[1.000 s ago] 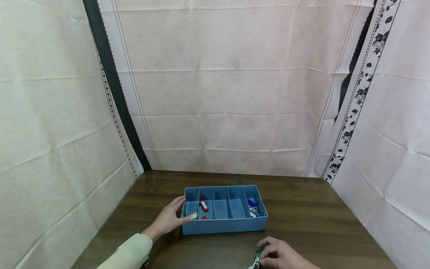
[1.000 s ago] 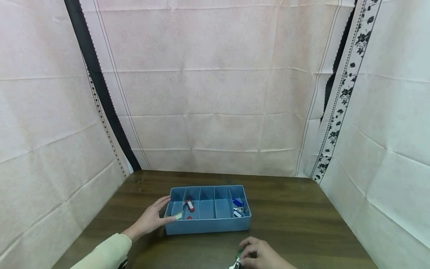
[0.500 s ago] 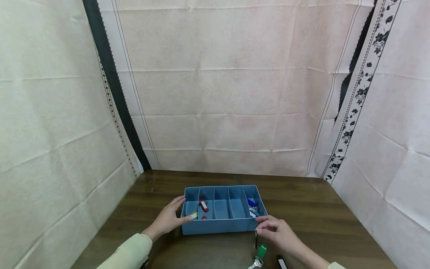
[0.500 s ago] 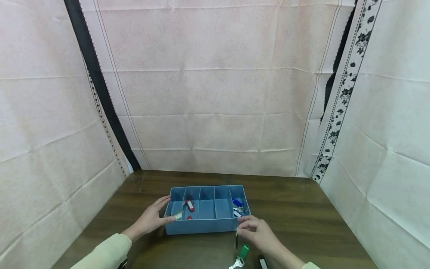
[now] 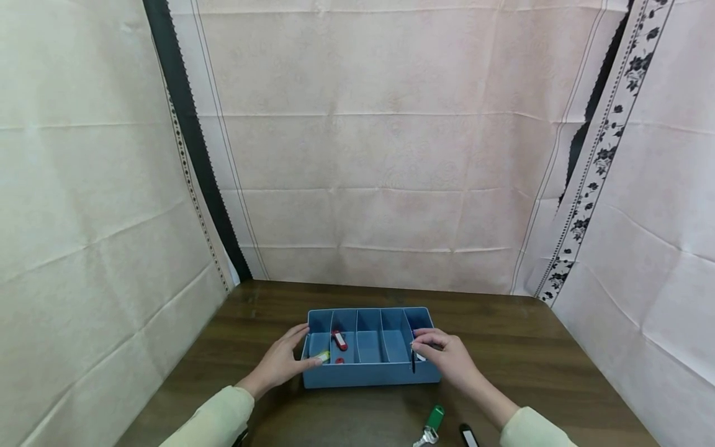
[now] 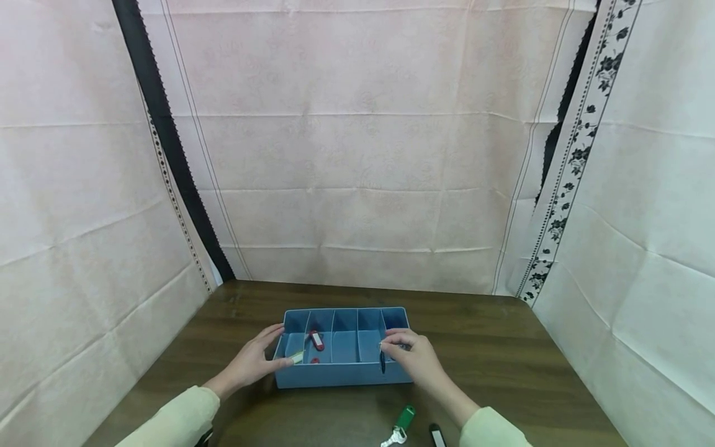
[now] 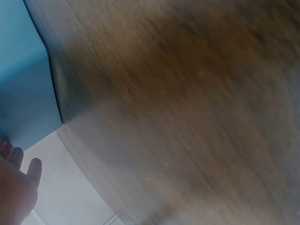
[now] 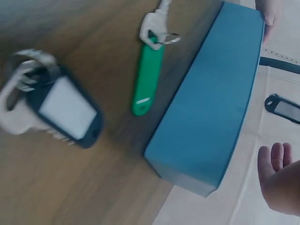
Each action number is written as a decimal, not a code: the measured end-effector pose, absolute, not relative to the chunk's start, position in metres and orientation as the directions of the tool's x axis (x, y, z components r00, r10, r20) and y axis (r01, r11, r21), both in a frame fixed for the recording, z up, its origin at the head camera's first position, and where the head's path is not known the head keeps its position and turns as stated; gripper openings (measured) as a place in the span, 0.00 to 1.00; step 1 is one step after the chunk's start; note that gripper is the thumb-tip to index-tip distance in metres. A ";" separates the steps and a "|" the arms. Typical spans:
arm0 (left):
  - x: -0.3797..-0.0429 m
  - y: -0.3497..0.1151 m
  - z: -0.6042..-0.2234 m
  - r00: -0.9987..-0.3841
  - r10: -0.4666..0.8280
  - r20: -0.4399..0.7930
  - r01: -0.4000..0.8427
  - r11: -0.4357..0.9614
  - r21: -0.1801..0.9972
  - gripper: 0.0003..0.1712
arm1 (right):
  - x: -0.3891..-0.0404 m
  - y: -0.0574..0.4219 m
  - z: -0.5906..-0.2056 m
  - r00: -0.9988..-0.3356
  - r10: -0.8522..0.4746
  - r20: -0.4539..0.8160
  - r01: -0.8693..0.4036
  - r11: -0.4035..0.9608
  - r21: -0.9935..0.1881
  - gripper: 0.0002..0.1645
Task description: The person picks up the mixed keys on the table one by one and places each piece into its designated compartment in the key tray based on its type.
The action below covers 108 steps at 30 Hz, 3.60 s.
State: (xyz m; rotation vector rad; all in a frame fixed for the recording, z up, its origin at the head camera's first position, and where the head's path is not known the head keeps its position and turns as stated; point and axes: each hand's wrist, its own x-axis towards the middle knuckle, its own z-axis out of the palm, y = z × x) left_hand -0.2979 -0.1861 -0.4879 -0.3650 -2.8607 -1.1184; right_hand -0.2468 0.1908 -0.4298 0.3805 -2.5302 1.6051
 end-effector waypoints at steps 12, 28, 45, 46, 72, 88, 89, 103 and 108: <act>-0.297 -0.186 -0.487 -0.972 0.197 0.130 0.232 0.712 0.663 0.53 | -0.273 0.162 -0.416 -0.977 -0.052 0.205 -0.211 0.331 -0.920 0.11; -0.298 -0.186 -0.487 -0.971 0.201 0.132 0.238 0.714 0.659 0.53 | -0.304 0.132 -0.417 -0.983 0.066 0.173 -0.149 0.273 -0.950 0.15; -0.298 -0.186 -0.487 -0.969 0.204 0.139 0.244 0.708 0.663 0.53 | -0.327 0.103 -0.429 -0.988 0.110 0.104 -0.076 0.237 -0.969 0.14; -0.297 -0.185 -0.487 -0.970 0.202 0.138 0.242 0.708 0.663 0.53 | -0.328 0.102 -0.429 -0.989 0.112 0.102 -0.073 0.239 -0.968 0.14; -0.298 -0.187 -0.488 -0.961 0.226 0.157 0.274 0.711 0.648 0.53 | -0.322 0.126 -0.429 -0.993 0.025 0.117 -0.107 0.261 -0.959 0.20; -0.296 -0.186 -0.487 -0.966 0.210 0.148 0.256 0.716 0.649 0.53 | -0.310 0.155 -0.424 -0.988 0.008 0.153 -0.143 0.313 -0.939 0.23; -0.296 -0.186 -0.488 -0.968 0.208 0.143 0.251 0.718 0.649 0.53 | -0.309 0.158 -0.424 -0.988 0.006 0.152 -0.143 0.316 -0.938 0.23; -0.293 -0.185 -0.487 -0.978 0.183 0.102 0.204 0.721 0.662 0.53 | -0.294 0.193 -0.425 -0.989 -0.033 0.142 -0.145 0.330 -0.933 0.27; -0.293 -0.185 -0.487 -0.978 0.182 0.102 0.204 0.726 0.657 0.53 | -0.286 0.207 -0.426 -0.990 -0.043 0.131 -0.138 0.345 -0.928 0.27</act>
